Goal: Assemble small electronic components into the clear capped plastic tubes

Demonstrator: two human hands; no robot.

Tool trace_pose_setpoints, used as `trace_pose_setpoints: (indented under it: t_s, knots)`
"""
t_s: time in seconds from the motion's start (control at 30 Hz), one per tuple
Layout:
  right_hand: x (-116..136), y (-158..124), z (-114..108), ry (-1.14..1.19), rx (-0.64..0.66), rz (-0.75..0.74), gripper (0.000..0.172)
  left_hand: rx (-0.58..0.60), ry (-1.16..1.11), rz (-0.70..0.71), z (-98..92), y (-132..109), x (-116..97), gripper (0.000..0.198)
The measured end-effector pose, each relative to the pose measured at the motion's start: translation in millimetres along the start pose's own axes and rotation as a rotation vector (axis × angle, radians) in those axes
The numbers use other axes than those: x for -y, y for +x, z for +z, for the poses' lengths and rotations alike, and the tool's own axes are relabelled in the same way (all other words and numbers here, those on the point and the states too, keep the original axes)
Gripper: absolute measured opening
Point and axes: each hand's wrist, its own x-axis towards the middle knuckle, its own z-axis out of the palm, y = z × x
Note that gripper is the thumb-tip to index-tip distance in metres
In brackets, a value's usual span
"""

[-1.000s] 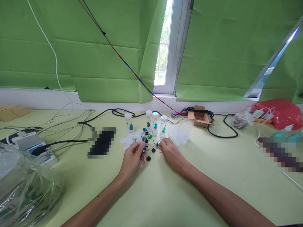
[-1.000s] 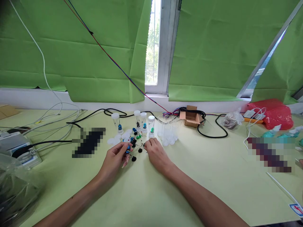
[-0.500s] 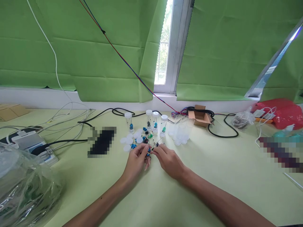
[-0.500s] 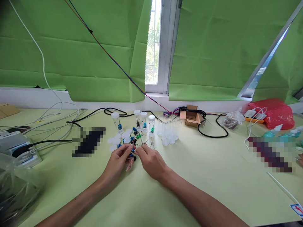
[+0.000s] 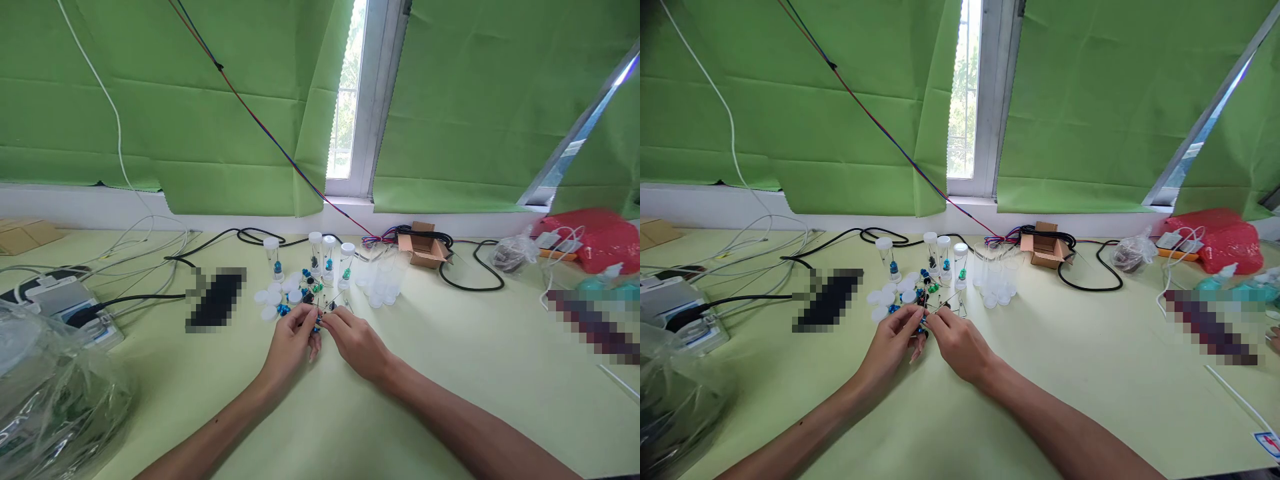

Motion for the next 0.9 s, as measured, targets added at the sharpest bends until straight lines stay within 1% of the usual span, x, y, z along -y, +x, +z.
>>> trace_pose_setpoints:
  t_s: [0.2, 0.4, 0.7, 0.9]
  knots:
    - [-1.3, -1.0, 1.2, -0.006, 0.010, -0.002, 0.028, 0.013, 0.024, 0.023, 0.3, 0.6, 1.2, 0.029]
    - [0.8, -1.8, 0.5, 0.024, 0.015, -0.001, 0.026, 0.002, 0.103, 0.067, -1.0, 0.2, 4.0, 0.027]
    - [3.4, -2.3, 2.2, 0.021, -0.030, -0.051, 0.026, -0.036, 0.305, 0.156, -0.7, -6.9, 1.9, 0.023]
    - [5.5, -2.6, 0.6, 0.014, -0.045, -0.054, 0.028, -0.050, 0.405, 0.208, -1.9, -8.0, -0.2, 0.022]
